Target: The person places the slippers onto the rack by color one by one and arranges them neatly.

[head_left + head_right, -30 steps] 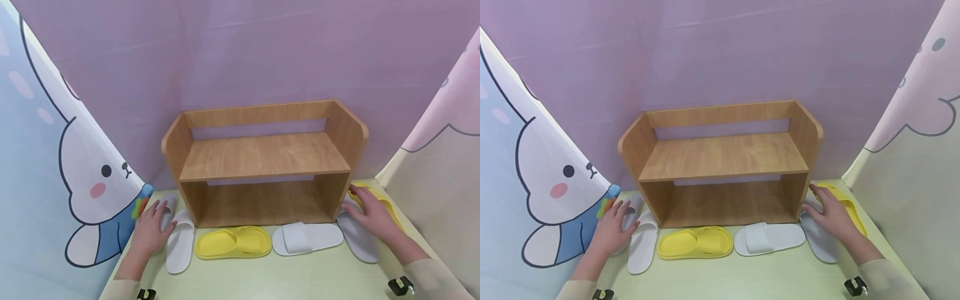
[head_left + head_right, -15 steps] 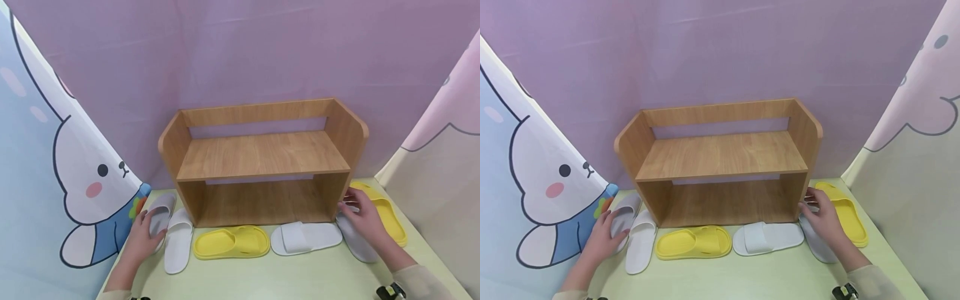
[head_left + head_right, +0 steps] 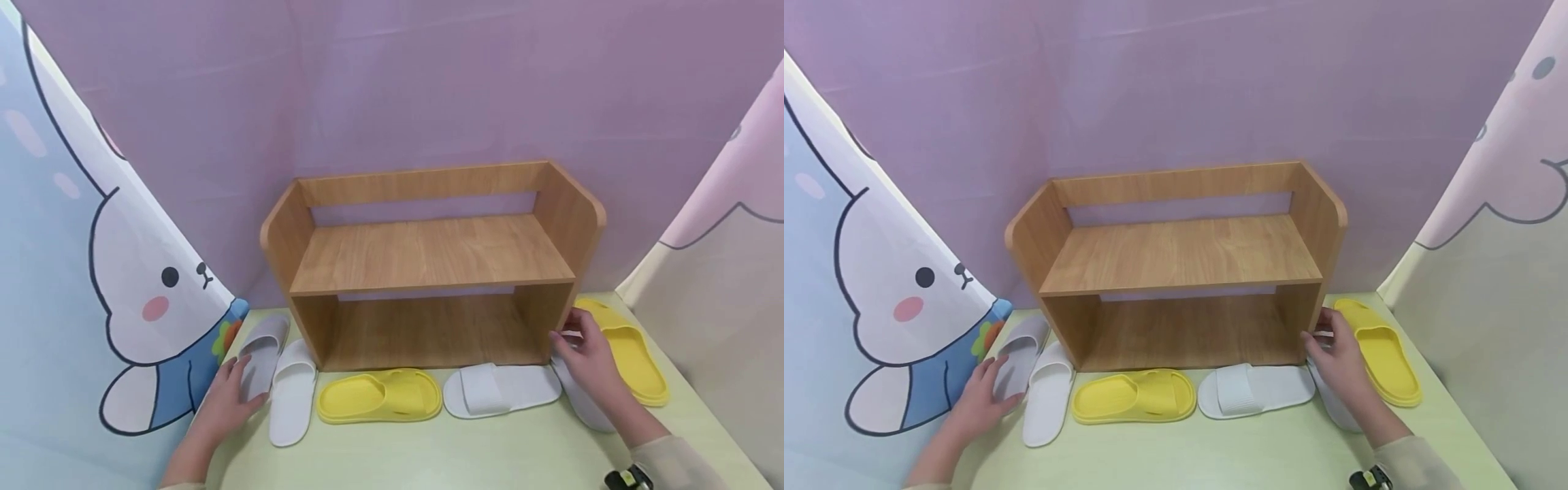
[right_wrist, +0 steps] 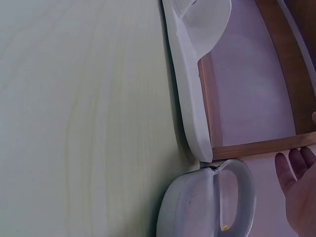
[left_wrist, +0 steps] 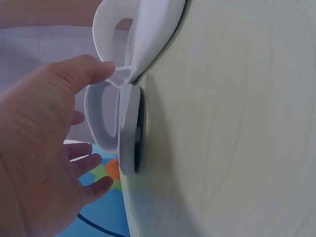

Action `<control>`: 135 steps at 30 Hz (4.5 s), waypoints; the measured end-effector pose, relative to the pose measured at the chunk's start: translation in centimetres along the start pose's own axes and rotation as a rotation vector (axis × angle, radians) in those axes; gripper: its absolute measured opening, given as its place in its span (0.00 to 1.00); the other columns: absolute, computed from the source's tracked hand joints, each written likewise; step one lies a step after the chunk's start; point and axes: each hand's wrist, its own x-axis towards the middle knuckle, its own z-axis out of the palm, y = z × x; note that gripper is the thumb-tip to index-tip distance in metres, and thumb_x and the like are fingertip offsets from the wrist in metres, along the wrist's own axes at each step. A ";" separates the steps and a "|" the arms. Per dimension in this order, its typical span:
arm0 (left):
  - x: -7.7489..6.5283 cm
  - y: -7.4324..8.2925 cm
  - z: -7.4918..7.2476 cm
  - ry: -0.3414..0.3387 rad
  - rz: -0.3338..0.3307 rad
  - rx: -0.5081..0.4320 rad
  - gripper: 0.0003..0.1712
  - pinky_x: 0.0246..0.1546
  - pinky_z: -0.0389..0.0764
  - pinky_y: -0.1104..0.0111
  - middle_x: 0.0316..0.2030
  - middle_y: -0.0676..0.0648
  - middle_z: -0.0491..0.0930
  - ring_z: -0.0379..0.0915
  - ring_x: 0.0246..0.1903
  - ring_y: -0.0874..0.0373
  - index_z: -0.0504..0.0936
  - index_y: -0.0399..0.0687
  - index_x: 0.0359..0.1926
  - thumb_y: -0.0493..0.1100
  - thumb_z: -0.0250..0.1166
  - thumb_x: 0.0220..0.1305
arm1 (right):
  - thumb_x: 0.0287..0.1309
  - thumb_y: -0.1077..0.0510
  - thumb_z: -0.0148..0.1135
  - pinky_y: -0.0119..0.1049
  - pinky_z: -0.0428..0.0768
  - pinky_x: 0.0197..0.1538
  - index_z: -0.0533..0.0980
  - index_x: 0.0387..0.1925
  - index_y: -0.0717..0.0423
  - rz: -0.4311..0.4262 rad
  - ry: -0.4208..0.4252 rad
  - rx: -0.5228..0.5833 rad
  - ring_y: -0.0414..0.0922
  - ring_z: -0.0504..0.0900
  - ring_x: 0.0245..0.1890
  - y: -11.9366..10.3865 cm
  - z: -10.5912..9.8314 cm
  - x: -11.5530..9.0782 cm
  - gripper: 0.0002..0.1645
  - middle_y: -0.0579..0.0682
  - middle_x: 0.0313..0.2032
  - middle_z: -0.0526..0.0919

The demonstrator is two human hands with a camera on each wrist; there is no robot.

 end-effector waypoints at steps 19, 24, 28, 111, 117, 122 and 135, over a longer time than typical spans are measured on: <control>-0.1 -1.5 1.0 -0.130 -0.086 -0.053 0.65 0.73 0.59 0.24 0.78 0.12 0.45 0.48 0.75 0.12 0.51 0.24 0.82 0.57 0.79 0.66 | 0.74 0.68 0.66 0.15 0.77 0.50 0.68 0.70 0.65 0.061 0.096 -0.038 0.33 0.76 0.50 0.0 1.3 0.5 0.28 0.61 0.54 0.79; 0.1 -2.0 1.4 -0.118 -0.073 -0.028 0.68 0.75 0.59 0.27 0.78 0.13 0.50 0.50 0.76 0.15 0.49 0.19 0.81 0.59 0.80 0.64 | 0.75 0.67 0.66 0.15 0.77 0.49 0.69 0.69 0.65 0.050 0.105 -0.049 0.33 0.76 0.49 0.0 1.4 0.5 0.27 0.60 0.53 0.80; 0.3 -2.2 1.6 -0.125 -0.111 -0.018 0.73 0.77 0.59 0.29 0.78 0.14 0.50 0.51 0.76 0.17 0.45 0.15 0.80 0.61 0.80 0.64 | 0.75 0.66 0.67 0.16 0.77 0.50 0.69 0.69 0.64 0.055 0.107 -0.051 0.34 0.77 0.49 0.0 1.4 0.5 0.27 0.59 0.53 0.80; -1.2 8.5 -5.0 0.683 -0.198 -0.342 0.56 0.56 0.65 0.63 0.66 0.34 0.64 0.63 0.64 0.41 0.70 0.37 0.76 0.38 0.86 0.47 | 0.72 0.69 0.67 0.14 0.78 0.43 0.71 0.59 0.67 0.002 0.113 -0.138 0.31 0.76 0.43 0.4 1.4 0.5 0.19 0.61 0.47 0.81; -1.0 9.4 -5.7 0.771 -0.149 -0.355 0.58 0.56 0.62 0.72 0.66 0.34 0.65 0.64 0.63 0.44 0.71 0.37 0.76 0.36 0.87 0.42 | 0.73 0.68 0.67 0.14 0.78 0.44 0.71 0.60 0.66 0.001 0.106 -0.147 0.32 0.76 0.45 0.3 1.3 0.5 0.20 0.59 0.48 0.81; -0.8 10.1 -6.2 0.820 -0.119 -0.366 0.58 0.56 0.63 0.74 0.64 0.34 0.66 0.64 0.62 0.47 0.72 0.37 0.75 0.34 0.88 0.39 | 0.74 0.66 0.67 0.14 0.77 0.44 0.71 0.61 0.65 0.011 0.097 -0.157 0.34 0.76 0.45 0.2 1.3 0.6 0.21 0.59 0.49 0.80; -0.3 12.4 -7.2 0.890 -0.088 -0.406 0.59 0.59 0.65 0.75 0.65 0.35 0.67 0.65 0.62 0.50 0.72 0.40 0.76 0.33 0.87 0.39 | 0.74 0.67 0.67 0.14 0.77 0.45 0.70 0.61 0.64 0.020 0.090 -0.169 0.44 0.78 0.47 0.4 1.3 0.6 0.20 0.59 0.50 0.81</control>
